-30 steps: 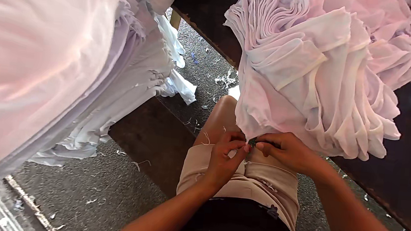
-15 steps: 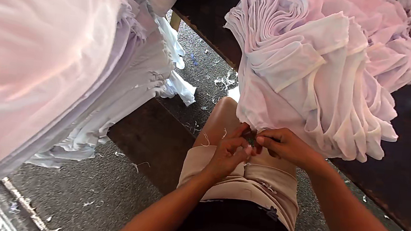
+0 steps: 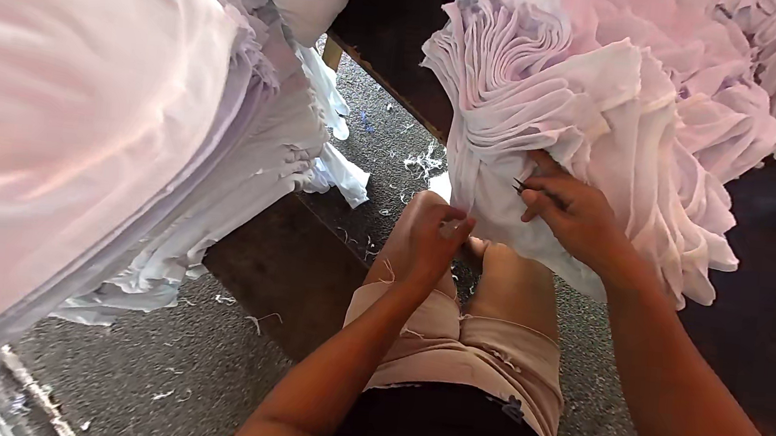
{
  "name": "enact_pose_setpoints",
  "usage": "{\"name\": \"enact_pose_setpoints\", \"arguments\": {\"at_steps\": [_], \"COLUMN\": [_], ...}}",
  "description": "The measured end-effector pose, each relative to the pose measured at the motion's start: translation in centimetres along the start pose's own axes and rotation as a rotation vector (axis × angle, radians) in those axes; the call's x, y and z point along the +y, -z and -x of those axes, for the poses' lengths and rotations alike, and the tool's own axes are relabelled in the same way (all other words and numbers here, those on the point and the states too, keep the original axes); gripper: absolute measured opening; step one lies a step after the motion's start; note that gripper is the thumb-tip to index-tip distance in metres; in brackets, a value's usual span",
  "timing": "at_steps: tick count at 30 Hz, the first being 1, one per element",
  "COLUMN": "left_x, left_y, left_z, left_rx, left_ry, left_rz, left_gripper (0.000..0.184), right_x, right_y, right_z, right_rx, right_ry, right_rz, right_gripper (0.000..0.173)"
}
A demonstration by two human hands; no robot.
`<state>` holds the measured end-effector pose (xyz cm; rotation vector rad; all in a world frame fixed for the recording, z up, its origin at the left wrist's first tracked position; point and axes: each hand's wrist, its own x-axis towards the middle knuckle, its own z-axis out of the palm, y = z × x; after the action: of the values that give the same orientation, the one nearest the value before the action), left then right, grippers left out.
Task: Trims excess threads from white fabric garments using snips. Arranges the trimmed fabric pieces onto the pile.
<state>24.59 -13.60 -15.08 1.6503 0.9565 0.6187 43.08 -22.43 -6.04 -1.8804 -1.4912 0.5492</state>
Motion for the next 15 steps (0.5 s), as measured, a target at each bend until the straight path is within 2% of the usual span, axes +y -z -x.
{"name": "enact_pose_setpoints", "arguments": {"at_steps": [2, 4, 6, 8, 9, 12, 13, 15], "left_x": [0.2, 0.5, 0.3, -0.4, -0.6, 0.6, 1.1, 1.6], "left_y": [-0.5, -0.5, -0.2, 0.2, 0.5, 1.5, 1.8, 2.0], "left_z": [-0.1, -0.6, -0.8, -0.2, 0.4, 2.1, 2.5, 3.0], "left_rx": [0.037, -0.009, -0.036, -0.006, -0.012, -0.054, -0.063, -0.077], "left_ry": [-0.058, -0.003, 0.024, -0.045, -0.024, 0.272, 0.324, 0.347], "left_rz": [-0.112, -0.195, -0.193, -0.034, 0.128, 0.637, 0.701, 0.702], "left_gripper": [0.026, 0.036, 0.028, 0.023, 0.023, 0.019, 0.017, 0.017], "right_x": [0.1, 0.2, 0.1, 0.2, 0.3, 0.0, -0.3, -1.0], "right_y": [-0.1, -0.2, -0.3, -0.3, -0.3, -0.6, -0.7, -1.1], "right_z": [0.1, 0.1, 0.1, 0.3, 0.5, 1.3, 1.6, 2.2], "right_rx": [-0.002, 0.003, 0.013, 0.046, 0.069, 0.095, 0.032, -0.227], "right_ry": [-0.006, -0.013, -0.008, 0.015, 0.031, 0.04, 0.004, -0.112], "right_rz": [-0.016, -0.035, -0.046, -0.05, -0.052, -0.064, -0.104, -0.253], "right_gripper": [0.024, 0.024, 0.022, 0.022, 0.022, 0.025, 0.026, 0.026]}}
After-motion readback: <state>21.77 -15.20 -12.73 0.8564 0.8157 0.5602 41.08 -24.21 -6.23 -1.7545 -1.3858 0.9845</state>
